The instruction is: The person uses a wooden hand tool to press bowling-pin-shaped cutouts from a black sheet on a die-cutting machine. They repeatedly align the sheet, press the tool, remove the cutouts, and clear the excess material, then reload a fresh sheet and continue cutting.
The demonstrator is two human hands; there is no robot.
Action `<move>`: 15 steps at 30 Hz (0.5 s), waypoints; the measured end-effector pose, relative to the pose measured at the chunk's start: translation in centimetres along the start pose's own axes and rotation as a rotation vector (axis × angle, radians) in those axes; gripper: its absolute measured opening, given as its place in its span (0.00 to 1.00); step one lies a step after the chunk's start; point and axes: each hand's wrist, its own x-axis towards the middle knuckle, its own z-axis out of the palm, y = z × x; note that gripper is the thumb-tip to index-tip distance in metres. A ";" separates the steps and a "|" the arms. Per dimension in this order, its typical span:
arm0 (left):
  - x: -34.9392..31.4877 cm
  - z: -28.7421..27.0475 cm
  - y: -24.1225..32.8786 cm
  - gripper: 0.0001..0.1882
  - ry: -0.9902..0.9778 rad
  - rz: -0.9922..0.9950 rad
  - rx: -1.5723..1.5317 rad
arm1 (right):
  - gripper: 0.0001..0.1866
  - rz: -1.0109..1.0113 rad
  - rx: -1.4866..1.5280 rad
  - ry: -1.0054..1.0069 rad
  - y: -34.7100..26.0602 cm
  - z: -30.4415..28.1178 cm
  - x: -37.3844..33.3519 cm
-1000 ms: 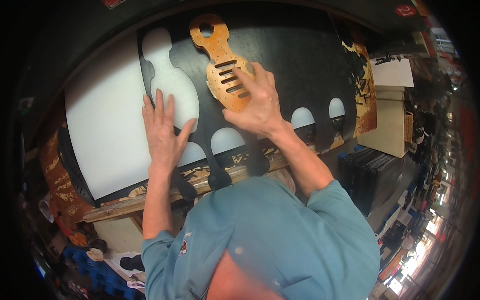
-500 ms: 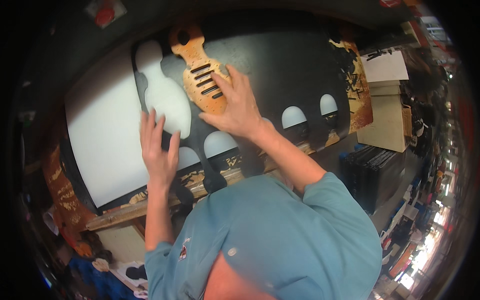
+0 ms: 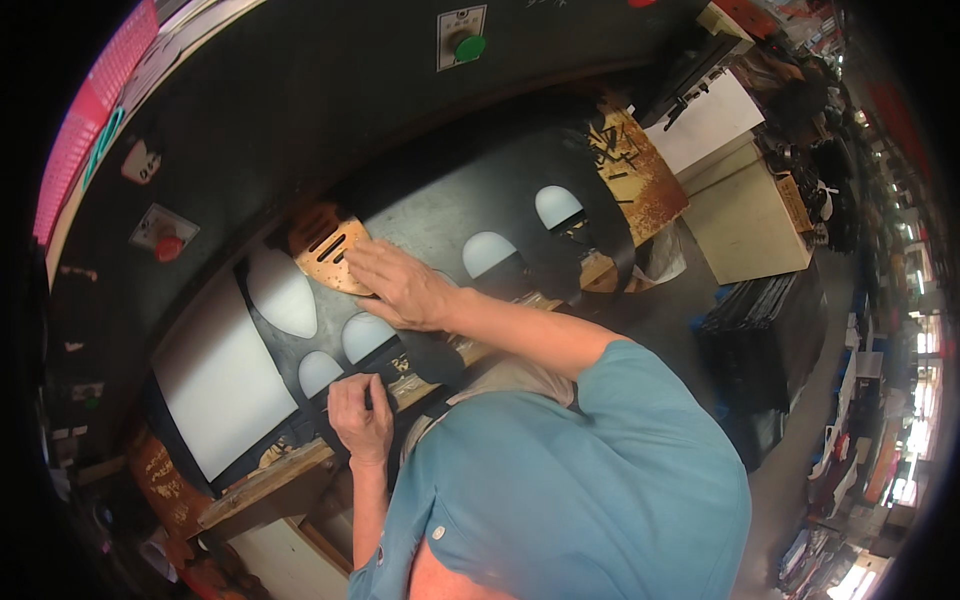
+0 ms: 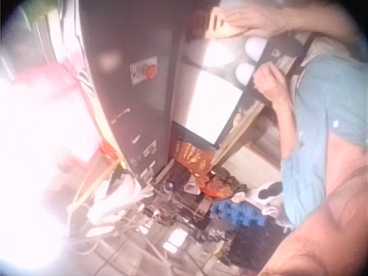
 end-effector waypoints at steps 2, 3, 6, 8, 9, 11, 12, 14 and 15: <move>0.0 -0.7 0.1 0.10 0.021 0.015 0.029 | 0.19 -0.064 0.124 0.022 -1.2 -1.5 -1.6; -0.1 -0.9 0.2 0.09 0.008 0.002 0.046 | 0.16 -0.095 0.195 0.023 -1.9 -2.5 -2.3; -0.5 -1.3 0.1 0.09 0.045 0.029 0.050 | 0.03 -0.285 -0.121 0.113 -1.5 -7.3 -3.2; -0.9 -1.3 -0.3 0.08 0.053 0.055 0.059 | 0.02 0.062 -0.040 0.394 0.7 -11.0 -1.7; -1.0 -1.4 -0.6 0.08 0.056 0.032 0.071 | 0.03 0.171 0.077 0.522 1.8 -12.2 -0.6; -1.2 -1.4 -0.9 0.08 0.060 0.029 0.114 | 0.05 0.177 -0.077 0.615 4.4 -14.7 2.1; -1.2 -1.5 -1.1 0.08 0.056 0.029 0.124 | 0.04 0.164 -0.141 0.587 5.0 -15.3 2.5; -0.9 -1.9 -1.1 0.08 0.070 0.065 0.122 | 0.05 0.142 -0.153 0.522 5.0 -15.6 1.7; -0.8 -2.0 -0.8 0.08 0.067 0.086 0.128 | 0.05 0.140 -0.162 0.493 4.3 -15.6 0.2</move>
